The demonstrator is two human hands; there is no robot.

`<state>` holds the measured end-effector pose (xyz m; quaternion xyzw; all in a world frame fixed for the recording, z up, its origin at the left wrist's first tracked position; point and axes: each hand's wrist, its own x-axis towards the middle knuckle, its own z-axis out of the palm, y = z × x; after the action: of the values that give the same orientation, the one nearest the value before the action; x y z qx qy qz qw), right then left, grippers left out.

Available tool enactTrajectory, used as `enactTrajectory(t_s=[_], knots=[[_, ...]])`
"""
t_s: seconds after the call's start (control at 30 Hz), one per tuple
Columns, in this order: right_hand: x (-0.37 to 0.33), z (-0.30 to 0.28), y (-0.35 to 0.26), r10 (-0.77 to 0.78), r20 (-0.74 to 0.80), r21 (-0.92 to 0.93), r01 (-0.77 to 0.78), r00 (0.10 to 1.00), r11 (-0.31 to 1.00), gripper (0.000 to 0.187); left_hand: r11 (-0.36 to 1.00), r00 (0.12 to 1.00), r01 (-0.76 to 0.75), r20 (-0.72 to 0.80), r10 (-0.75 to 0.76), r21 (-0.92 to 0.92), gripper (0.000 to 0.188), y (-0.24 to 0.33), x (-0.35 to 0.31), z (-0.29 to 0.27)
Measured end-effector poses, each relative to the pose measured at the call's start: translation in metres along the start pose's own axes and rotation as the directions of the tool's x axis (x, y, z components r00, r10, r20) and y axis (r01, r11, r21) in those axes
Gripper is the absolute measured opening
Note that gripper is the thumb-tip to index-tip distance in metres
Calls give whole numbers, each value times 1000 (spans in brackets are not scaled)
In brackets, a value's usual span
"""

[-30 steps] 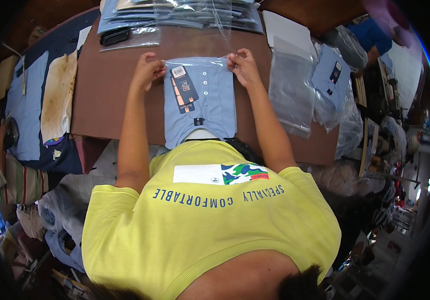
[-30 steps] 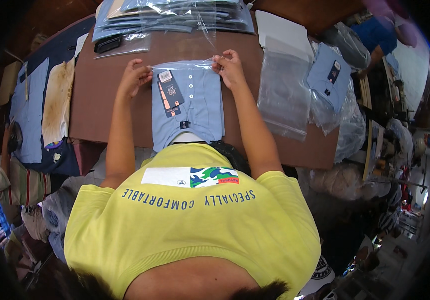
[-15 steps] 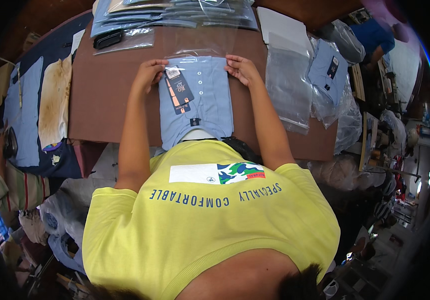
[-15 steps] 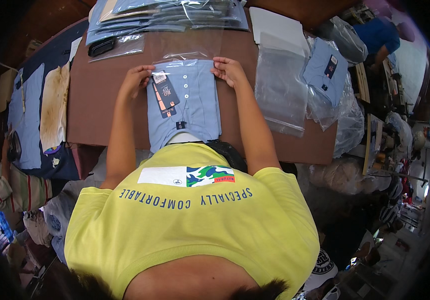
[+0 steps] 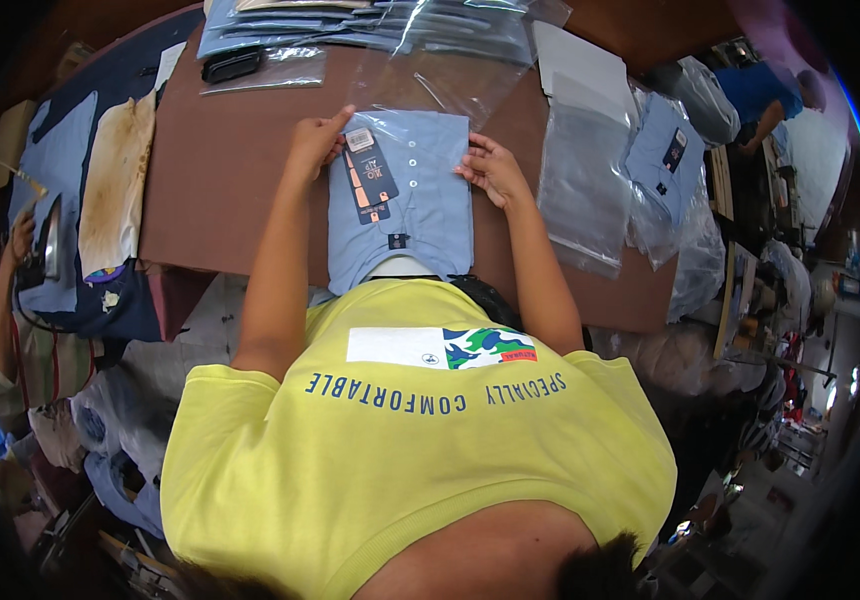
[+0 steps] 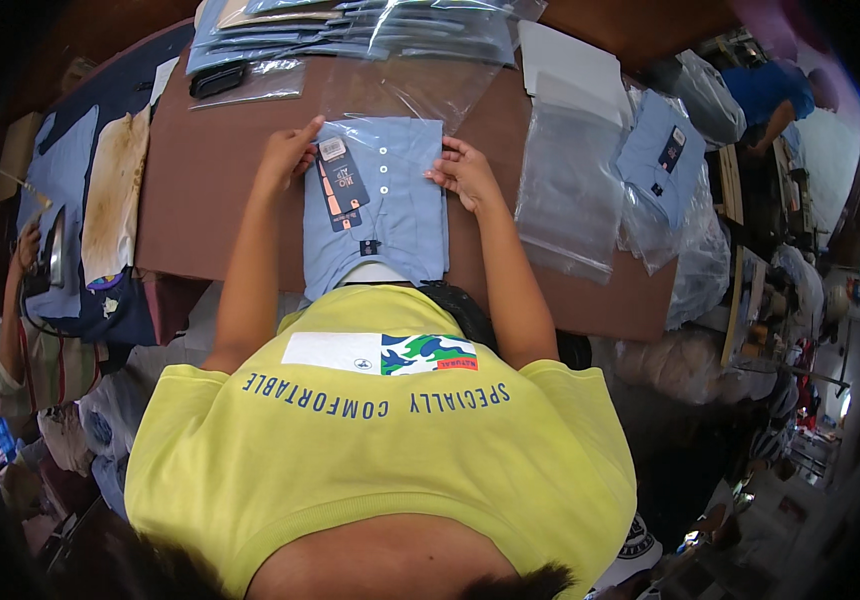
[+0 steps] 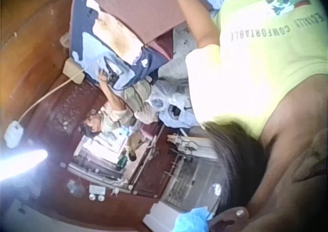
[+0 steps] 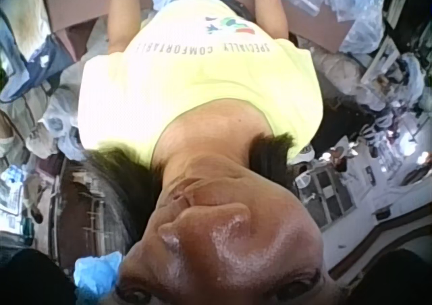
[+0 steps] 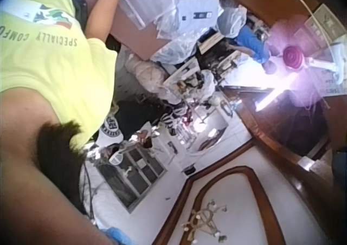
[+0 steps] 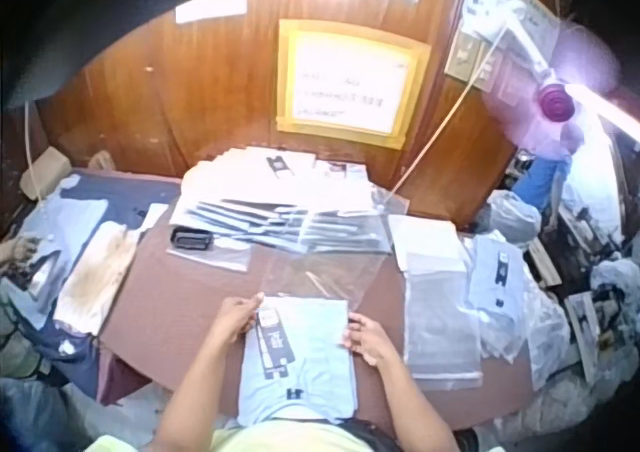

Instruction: The person puts a folded blue shirt into a clear plastic bag and places it on a stack of similar items.

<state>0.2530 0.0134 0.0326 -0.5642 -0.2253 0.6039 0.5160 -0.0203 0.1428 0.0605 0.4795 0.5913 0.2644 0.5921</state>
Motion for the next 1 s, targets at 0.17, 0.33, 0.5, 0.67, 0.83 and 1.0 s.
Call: enactTrajectory(t_s=[0.17, 0.33, 0.5, 0.67, 0.83, 1.0], knots=[[-2, 5, -8, -13, 4, -38, 13, 1000, 999, 54, 992, 991, -125, 51, 125, 0, 29, -19, 25, 4], [5, 8, -10, -12, 6, -10, 12, 1000, 1000, 53, 949, 944, -289, -125, 304, 122, 16, -29, 33, 7], [7, 7, -7, -6, 0, -19, 6, 1000, 1000, 56, 961, 972, -211, -147, 185, -181, 14, -30, 27, 5], [8, 3, -3, 1, 20, 23, -1, 1000, 1000, 59, 956, 986, -159, -83, 142, -249, 11, -38, 29, -4], [8, 1, 0, -15, 40, 30, 13, 999, 999, 62, 913, 1000, 28, 2, -30, -407, 14, -33, 19, -8], [5, 0, 2, 5, 66, 57, -8, 998, 998, 61, 774, 946, 317, 241, -217, -547, 22, -35, 10, -22]])
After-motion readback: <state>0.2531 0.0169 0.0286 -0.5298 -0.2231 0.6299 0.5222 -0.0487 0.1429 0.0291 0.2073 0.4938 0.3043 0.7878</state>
